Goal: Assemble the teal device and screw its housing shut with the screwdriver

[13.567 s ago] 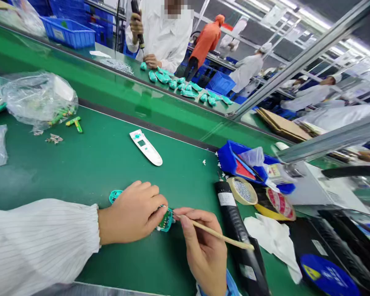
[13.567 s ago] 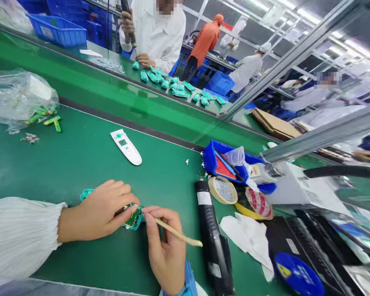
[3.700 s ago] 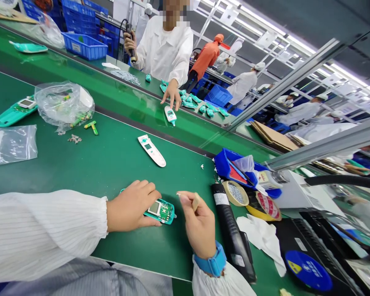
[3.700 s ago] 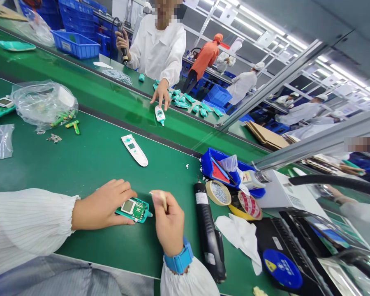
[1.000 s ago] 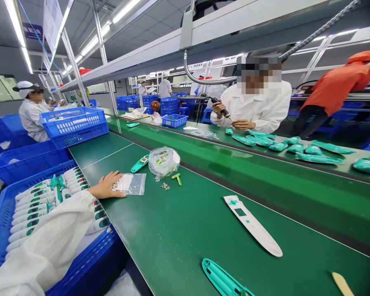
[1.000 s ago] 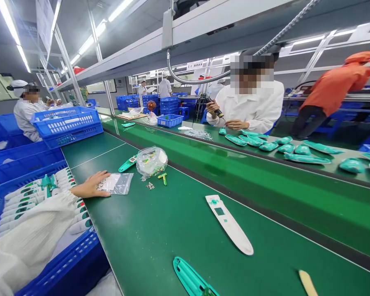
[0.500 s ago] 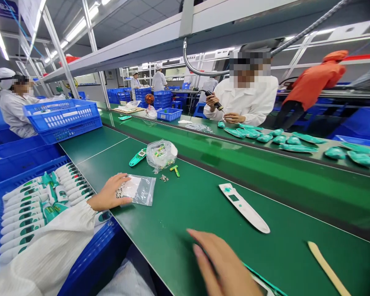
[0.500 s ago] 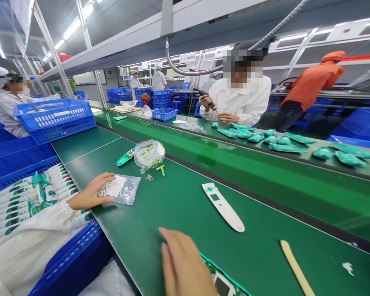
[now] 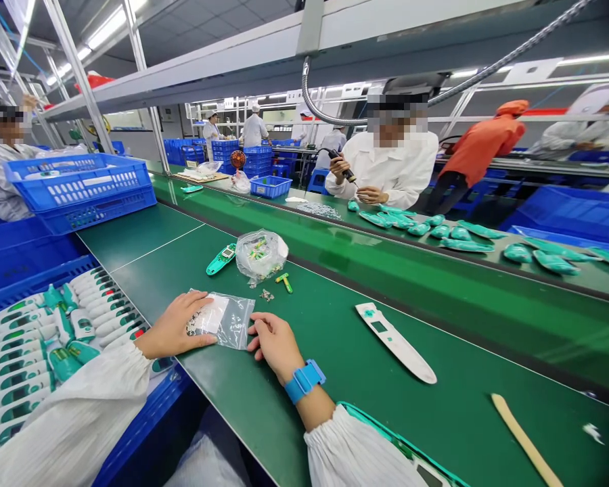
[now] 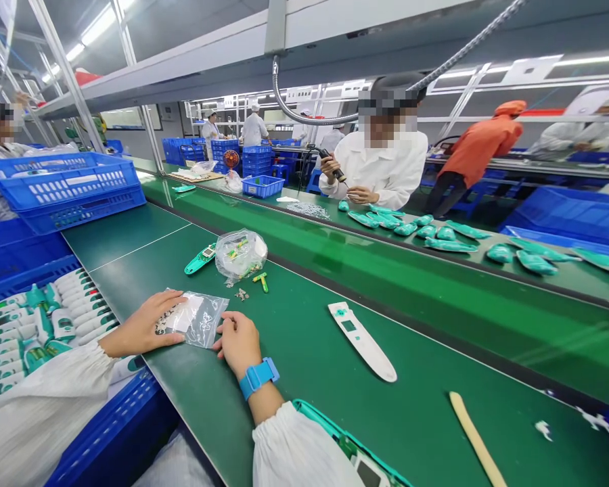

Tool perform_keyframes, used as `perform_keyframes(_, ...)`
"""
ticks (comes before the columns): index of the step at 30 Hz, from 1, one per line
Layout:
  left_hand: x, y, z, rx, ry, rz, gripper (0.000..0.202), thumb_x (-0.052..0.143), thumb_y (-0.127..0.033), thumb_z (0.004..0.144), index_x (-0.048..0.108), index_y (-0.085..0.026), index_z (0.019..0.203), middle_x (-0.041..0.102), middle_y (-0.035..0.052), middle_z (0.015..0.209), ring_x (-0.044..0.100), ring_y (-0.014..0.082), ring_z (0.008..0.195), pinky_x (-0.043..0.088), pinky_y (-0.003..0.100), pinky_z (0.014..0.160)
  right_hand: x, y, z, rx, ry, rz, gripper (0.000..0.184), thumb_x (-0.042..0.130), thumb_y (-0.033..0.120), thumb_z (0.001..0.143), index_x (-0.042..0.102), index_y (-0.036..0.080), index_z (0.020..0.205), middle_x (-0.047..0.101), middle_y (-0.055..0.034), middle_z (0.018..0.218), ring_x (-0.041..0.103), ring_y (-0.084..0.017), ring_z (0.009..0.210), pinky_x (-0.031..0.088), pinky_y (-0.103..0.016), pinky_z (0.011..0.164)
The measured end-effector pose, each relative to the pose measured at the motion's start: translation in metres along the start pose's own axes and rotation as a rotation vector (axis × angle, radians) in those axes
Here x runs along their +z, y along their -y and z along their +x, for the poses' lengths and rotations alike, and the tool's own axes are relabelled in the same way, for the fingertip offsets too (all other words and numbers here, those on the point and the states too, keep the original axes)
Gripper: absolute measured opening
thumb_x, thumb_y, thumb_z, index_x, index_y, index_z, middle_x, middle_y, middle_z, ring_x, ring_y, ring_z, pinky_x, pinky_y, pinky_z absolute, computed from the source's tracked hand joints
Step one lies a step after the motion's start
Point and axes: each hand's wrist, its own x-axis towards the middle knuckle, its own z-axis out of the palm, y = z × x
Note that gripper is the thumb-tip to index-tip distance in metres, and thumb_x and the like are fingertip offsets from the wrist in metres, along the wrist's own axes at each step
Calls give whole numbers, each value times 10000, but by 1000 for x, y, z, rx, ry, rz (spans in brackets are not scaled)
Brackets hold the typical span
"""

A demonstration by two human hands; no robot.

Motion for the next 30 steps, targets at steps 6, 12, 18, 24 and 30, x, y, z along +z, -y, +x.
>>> perform_keyframes(6, 0, 0, 0, 15, -8, -17, 736, 534, -628, 678, 391, -206, 1263, 372, 114, 1336, 311, 295, 1233, 218, 488, 1039, 3, 6, 5, 36, -27, 97, 193, 331, 108, 817, 456, 155, 956, 506, 32, 655, 457, -38, 349, 356, -142, 302)
perform_keyframes(12, 1, 1, 0, 8, 3, -17, 748, 531, -633, 679, 379, -203, 1272, 354, 114, 1349, 291, 299, 1246, 205, 491, 1043, 3, 12, 10, 107, 66, 131, 161, 339, 93, 809, 488, 131, 859, 498, 34, 575, 462, -48, 333, 344, -151, 297)
perform_keyframes(18, 1, 1, 1, 6, 15, -20, 759, 530, -632, 681, 375, -187, 1276, 352, 118, 1349, 274, 296, 1253, 208, 476, 1045, 2, 20, 12, 105, 177, 67, 220, 340, 68, 800, 516, 100, 927, 613, -39, 731, 517, -30, 395, 339, -122, 325)
perform_keyframes(24, 0, 1, 1, 40, 45, -29, 723, 511, -611, 712, 357, -207, 1290, 350, 104, 1357, 274, 290, 1258, 185, 482, 1050, 7, 27, 11, 82, 394, -160, 433, 450, 106, 780, 447, 130, 1212, 637, -12, 559, 477, -77, 313, 297, -157, 301)
perform_keyframes(30, -3, -3, 2, 45, 53, -17, 694, 494, -589, 740, 341, -210, 1301, 347, 95, 1363, 264, 273, 1269, 190, 460, 1056, 23, 25, 21, -137, 231, -501, 329, 579, 174, 715, 615, 210, 1040, 660, -25, 646, 584, -140, 513, 464, -252, 538)
